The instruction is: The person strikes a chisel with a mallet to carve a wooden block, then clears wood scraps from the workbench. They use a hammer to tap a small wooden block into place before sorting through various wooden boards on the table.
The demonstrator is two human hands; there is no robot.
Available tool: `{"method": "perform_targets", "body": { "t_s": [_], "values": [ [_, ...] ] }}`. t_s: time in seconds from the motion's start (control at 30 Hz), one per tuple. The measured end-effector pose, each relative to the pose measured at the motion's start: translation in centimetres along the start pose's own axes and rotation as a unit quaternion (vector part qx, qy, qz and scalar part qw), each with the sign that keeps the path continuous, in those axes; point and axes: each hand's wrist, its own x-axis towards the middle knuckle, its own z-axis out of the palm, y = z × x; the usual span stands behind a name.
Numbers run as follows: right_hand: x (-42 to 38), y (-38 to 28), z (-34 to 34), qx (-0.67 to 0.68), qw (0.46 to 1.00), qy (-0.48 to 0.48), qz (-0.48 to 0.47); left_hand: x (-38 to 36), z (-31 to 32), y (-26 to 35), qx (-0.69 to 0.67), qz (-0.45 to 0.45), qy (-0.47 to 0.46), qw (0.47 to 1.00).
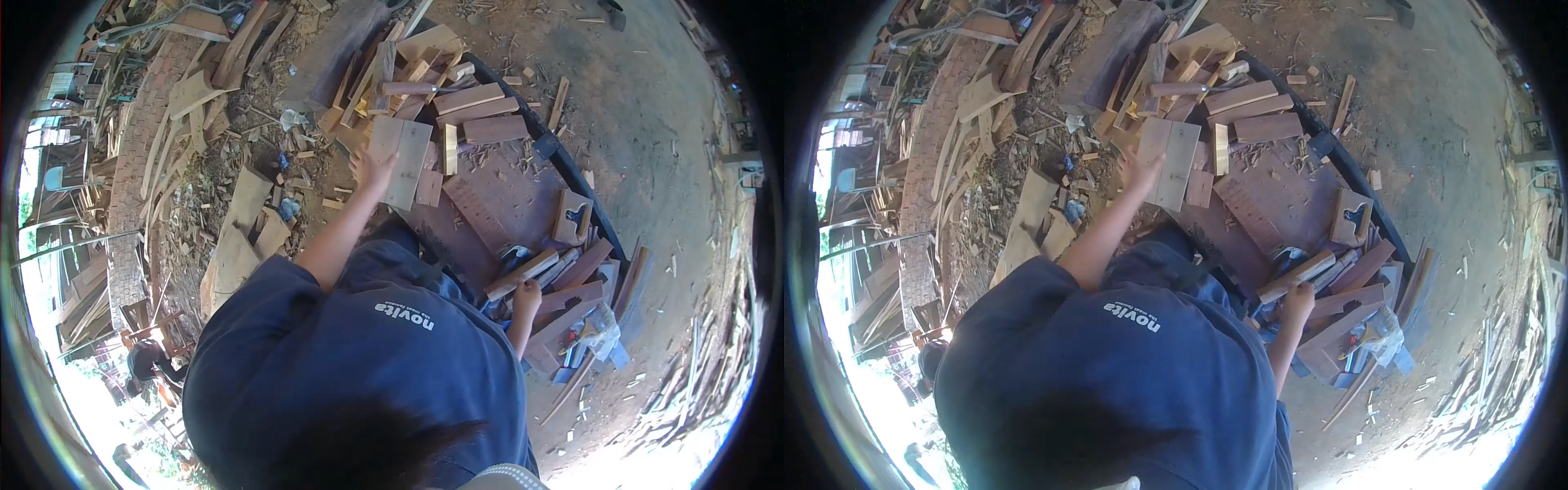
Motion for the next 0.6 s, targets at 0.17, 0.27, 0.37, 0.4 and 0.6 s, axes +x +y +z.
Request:
{"method": "perform_targets", "body": {
  "t_s": [0.17,0.27,0.37,0.4,0.6],
  "values": [
    [1.5,-4.6,0.0,0.056,0.994,0.054,-0.078,7.2,1.8,-5.1,-0.261,-0.046,-0.266,0.927],
    [0.4,-11.8,1.3,0.111,0.991,0.039,-0.062,8.2,1.7,-5.2,-0.321,-0.084,-0.403,0.853],
    [0.8,-15.9,6.0,0.076,0.994,0.004,-0.08,9.2,3.3,-5.8,-0.344,-0.051,-0.402,0.847],
    [1.3,-16.6,9.0,0.074,0.994,0.007,-0.08,9.5,3.6,-5.7,-0.362,-0.019,-0.379,0.851],
    [-1.7,-29.3,16.8,0.269,0.95,-0.155,-0.024,10.1,0.5,-5.0,-0.483,0.031,-0.402,0.777]
  ]
}}
